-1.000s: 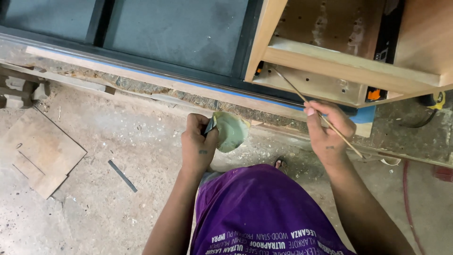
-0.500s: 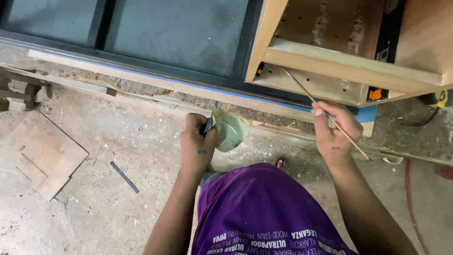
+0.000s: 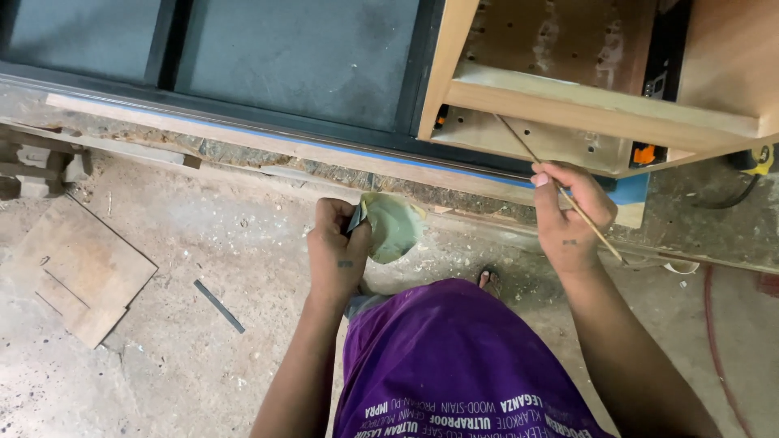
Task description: Applying a white mixture, likely glue or filler, to the interior joints and surfaces of a wooden cabinet using a small stick as an applicator.
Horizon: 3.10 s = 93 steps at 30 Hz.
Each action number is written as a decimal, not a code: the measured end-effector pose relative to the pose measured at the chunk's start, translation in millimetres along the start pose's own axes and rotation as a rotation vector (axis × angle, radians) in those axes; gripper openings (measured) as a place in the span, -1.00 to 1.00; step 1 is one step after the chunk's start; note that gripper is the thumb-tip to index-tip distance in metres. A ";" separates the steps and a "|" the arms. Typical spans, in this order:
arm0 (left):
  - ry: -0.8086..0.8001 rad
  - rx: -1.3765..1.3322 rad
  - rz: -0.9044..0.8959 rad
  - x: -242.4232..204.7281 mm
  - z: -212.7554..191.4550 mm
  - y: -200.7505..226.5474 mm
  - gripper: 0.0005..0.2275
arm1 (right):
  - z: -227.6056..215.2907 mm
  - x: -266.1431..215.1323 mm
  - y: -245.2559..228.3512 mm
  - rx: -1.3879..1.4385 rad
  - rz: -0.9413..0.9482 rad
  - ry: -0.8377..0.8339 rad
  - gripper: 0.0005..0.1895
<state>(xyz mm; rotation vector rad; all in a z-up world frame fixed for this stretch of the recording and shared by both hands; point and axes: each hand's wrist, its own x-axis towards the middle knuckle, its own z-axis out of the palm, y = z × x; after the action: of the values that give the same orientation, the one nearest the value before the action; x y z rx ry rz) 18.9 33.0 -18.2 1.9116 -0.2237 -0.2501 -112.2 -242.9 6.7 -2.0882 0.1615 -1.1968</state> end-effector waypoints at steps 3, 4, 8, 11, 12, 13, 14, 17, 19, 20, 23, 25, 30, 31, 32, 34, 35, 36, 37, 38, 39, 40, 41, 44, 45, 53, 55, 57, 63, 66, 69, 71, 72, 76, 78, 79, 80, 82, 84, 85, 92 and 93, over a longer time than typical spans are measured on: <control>-0.007 0.011 0.003 -0.2 0.1 1.8 -0.82 | 0.2 -1.4 4.3 -0.024 -0.001 0.005 -0.93; -0.003 0.004 0.007 0.9 -0.4 0.6 -0.83 | 0.2 -2.5 7.5 -0.017 -0.007 0.007 -0.92; -0.010 -0.020 0.010 -0.2 -2.0 3.6 -0.82 | -1.0 -2.9 10.6 -0.048 -0.031 0.027 -0.95; 0.006 -0.013 0.005 0.0 -2.4 -4.6 -0.82 | -8.3 -8.5 -1.2 -0.050 -0.032 -0.001 -0.94; 0.008 -0.015 0.006 1.6 -2.0 -2.3 -0.82 | -10.3 -7.5 -0.3 -0.050 -0.035 -0.001 -0.94; 0.005 -0.011 0.008 0.9 -2.6 -0.9 -0.82 | -12.6 -8.6 -0.6 -0.050 -0.025 -0.003 -0.94; 0.002 -0.007 0.011 0.0 -3.0 0.5 -0.83 | -15.0 -9.8 -0.8 -0.050 -0.015 -0.005 -0.94; -0.018 -0.007 0.022 0.3 -2.0 -0.4 -0.84 | -18.4 -6.8 -13.9 -0.063 -0.024 -0.032 -0.94; -0.021 -0.012 0.020 0.6 -1.8 4.3 -0.84 | -17.3 -8.0 -8.2 -0.073 -0.023 -0.018 -0.94; -0.022 -0.017 0.016 0.0 -1.3 6.3 -0.83 | -17.3 -9.2 -5.5 -0.081 -0.021 -0.006 -0.94; -0.028 0.002 0.023 1.2 0.2 7.0 -0.84 | -12.4 -9.7 -1.3 -0.041 -0.064 0.004 -0.94; -0.033 -0.015 0.019 0.3 -0.1 8.6 -0.84 | -9.2 -4.8 -6.2 -0.033 -0.051 0.007 -0.94; -0.028 -0.005 0.039 1.7 0.6 8.1 -0.84 | 5.5 -8.3 0.8 -0.026 -0.057 0.009 -0.93; -0.026 -0.012 0.039 1.4 -0.1 8.4 -0.84 | 6.4 -7.3 1.0 -0.032 -0.059 0.002 -0.92; -0.024 -0.018 0.039 1.1 -1.2 8.7 -0.84 | 7.7 -6.4 0.9 -0.039 -0.060 -0.004 -0.91; -0.019 -0.016 0.037 -1.4 -3.2 11.8 -0.83 | 5.6 -0.7 -5.8 -0.023 -0.057 -0.010 -0.91; -0.016 -0.014 0.036 -2.1 -4.5 13.6 -0.83 | 5.2 3.0 -8.9 -0.009 -0.054 -0.014 -0.92; -0.010 -0.015 0.036 -1.6 -5.6 11.8 -0.83 | 6.2 1.4 -6.1 -0.005 -0.057 -0.016 -0.92; -0.009 -0.020 0.028 -1.7 -5.9 9.6 -0.83 | 6.3 -1.1 -3.4 -0.010 -0.065 -0.029 -0.93; -0.008 -0.026 0.021 -1.8 -6.1 7.2 -0.83 | 6.3 -3.7 -0.5 -0.015 -0.073 -0.041 -0.94; -0.007 -0.029 0.019 -2.4 -6.0 6.7 -0.83 | 6.2 -0.9 -2.4 -0.015 -0.075 -0.044 -0.94; -0.003 -0.027 0.015 -2.9 -5.8 6.3 -0.83 | 6.2 2.0 -4.3 -0.032 -0.082 -0.040 -0.95; 0.004 -0.022 0.011 -3.6 -7.1 5.6 -0.83 | 7.7 4.4 -6.2 -0.045 -0.088 -0.035 -0.96; 0.009 -0.017 0.012 -5.2 -7.9 4.2 -0.82 | 5.9 1.3 -7.7 -0.047 -0.093 -0.059 -0.93; 0.009 -0.019 0.010 -4.8 -7.7 2.7 -0.82 | 5.5 2.5 -6.2 -0.049 -0.093 -0.062 -0.93; 0.019 -0.028 0.033 -7.6 -8.3 1.4 -0.83 | 19.5 15.1 -1.1 -0.051 -0.140 0.020 -0.93; 0.019 -0.025 0.038 -6.8 -7.3 -0.7 -0.84 | 19.8 15.8 0.5 -0.084 -0.152 0.022 -0.93; 0.027 -0.019 0.041 -6.7 -8.4 -2.3 -0.84 | 20.3 16.2 2.1 -0.109 -0.164 0.022 -0.93; 0.042 -0.021 0.053 -9.3 -11.0 -4.7 -0.84 | 19.4 18.3 2.6 -0.084 -0.149 0.014 -0.93; 0.028 -0.032 0.062 -11.4 -13.3 -0.5 -0.83 | 21.3 20.4 7.0 -0.077 -0.172 0.019 -0.96; 0.033 -0.033 0.066 -12.5 -12.7 1.9 -0.83 | 24.7 15.1 21.0 -0.097 -0.178 0.044 -0.96; 0.034 -0.041 0.066 -11.5 -13.3 -0.8 -0.83 | 21.6 14.9 20.6 -0.109 -0.173 0.035 -0.94; 0.039 -0.040 0.065 -10.4 -14.9 -1.4 -0.83 | 24.4 13.8 23.0 -0.104 -0.174 0.034 -0.94; 0.037 -0.045 0.068 -11.5 -14.0 -1.0 -0.83 | 27.0 15.1 21.3 -0.110 -0.189 0.050 -0.94; 0.040 -0.049 0.061 -12.5 -14.7 1.6 -0.83 | 26.5 18.6 16.3 -0.126 -0.201 0.040 -0.94; 0.040 -0.050 0.063 -12.8 -15.5 3.4 -0.84 | 24.5 19.5 14.5 -0.130 -0.202 0.038 -0.94; 0.040 -0.052 0.064 -13.2 -16.2 5.1 -0.84 | 22.6 20.2 12.9 -0.134 -0.203 0.036 -0.94; 0.048 -0.048 0.070 -11.1 -15.8 -1.8 -0.84 | 25.2 18.2 19.2 -0.140 -0.209 0.025 -0.94; 0.056 -0.044 0.075 -11.3 -15.1 -3.7 -0.85 | 23.3 15.7 24.3 -0.146 -0.215 0.013 -0.94; 0.062 -0.044 0.074 -11.9 -15.9 -2.5 -0.85 | 22.3 14.6 26.6 -0.139 -0.220 0.011 -0.93; 0.069 -0.034 0.081 -11.3 -18.8 -0.9 -0.84 | 18.3 21.5 15.5 -0.077 -0.209 -0.046 -0.90; 0.072 -0.033 0.079 -11.0 -18.9 -1.5 -0.84 | 18.2 22.4 19.7 -0.074 -0.209 -0.048 -0.90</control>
<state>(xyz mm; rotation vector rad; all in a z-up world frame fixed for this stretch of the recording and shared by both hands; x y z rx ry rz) 13.7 53.5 -12.5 1.8710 -0.2446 -0.1311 -80.6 -257.6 4.2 -2.2393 -0.0365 -1.2774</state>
